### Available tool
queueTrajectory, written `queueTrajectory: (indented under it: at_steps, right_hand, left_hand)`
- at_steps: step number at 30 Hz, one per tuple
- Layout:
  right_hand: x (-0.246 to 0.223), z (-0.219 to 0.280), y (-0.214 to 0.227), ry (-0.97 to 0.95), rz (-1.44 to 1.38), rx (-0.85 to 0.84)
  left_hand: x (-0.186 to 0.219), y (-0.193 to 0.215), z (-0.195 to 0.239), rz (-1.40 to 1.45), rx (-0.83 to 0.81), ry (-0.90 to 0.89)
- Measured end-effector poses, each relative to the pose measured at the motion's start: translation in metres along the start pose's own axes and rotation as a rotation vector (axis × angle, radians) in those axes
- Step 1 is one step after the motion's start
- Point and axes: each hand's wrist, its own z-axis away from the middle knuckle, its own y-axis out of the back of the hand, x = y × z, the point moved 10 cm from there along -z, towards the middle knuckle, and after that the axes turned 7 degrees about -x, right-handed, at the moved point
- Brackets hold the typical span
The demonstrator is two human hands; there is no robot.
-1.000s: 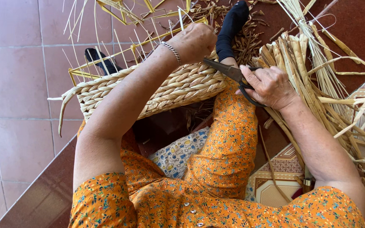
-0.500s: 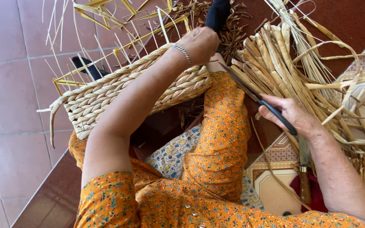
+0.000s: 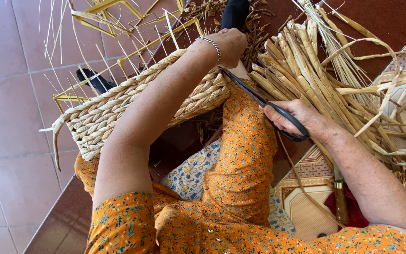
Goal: The person wipes a woven basket with a blue cloth, then stacks it with others. They then pick up a partially woven basket and continue weaving its sides using dried plant strips, trimming excess with shears.
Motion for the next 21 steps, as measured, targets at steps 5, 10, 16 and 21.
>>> queueTrajectory:
  at_steps: [5, 10, 16, 21]
  right_hand:
    - [-0.011, -0.002, -0.009, -0.094, -0.032, -0.026]
    - [-0.034, 0.002, -0.012, -0.101, 0.053, 0.007]
    - [-0.052, 0.000, -0.014, -0.069, 0.071, 0.013]
    - [-0.074, 0.003, -0.014, 0.111, 0.200, 0.092]
  left_hand:
    - [0.013, 0.005, 0.003, -0.010, 0.082, -0.078]
    - [0.015, 0.006, 0.003, -0.051, 0.039, -0.048]
    - [0.005, 0.014, 0.004, -0.055, 0.091, -0.044]
    - [0.002, 0.013, 0.000, -0.047, 0.118, -0.033]
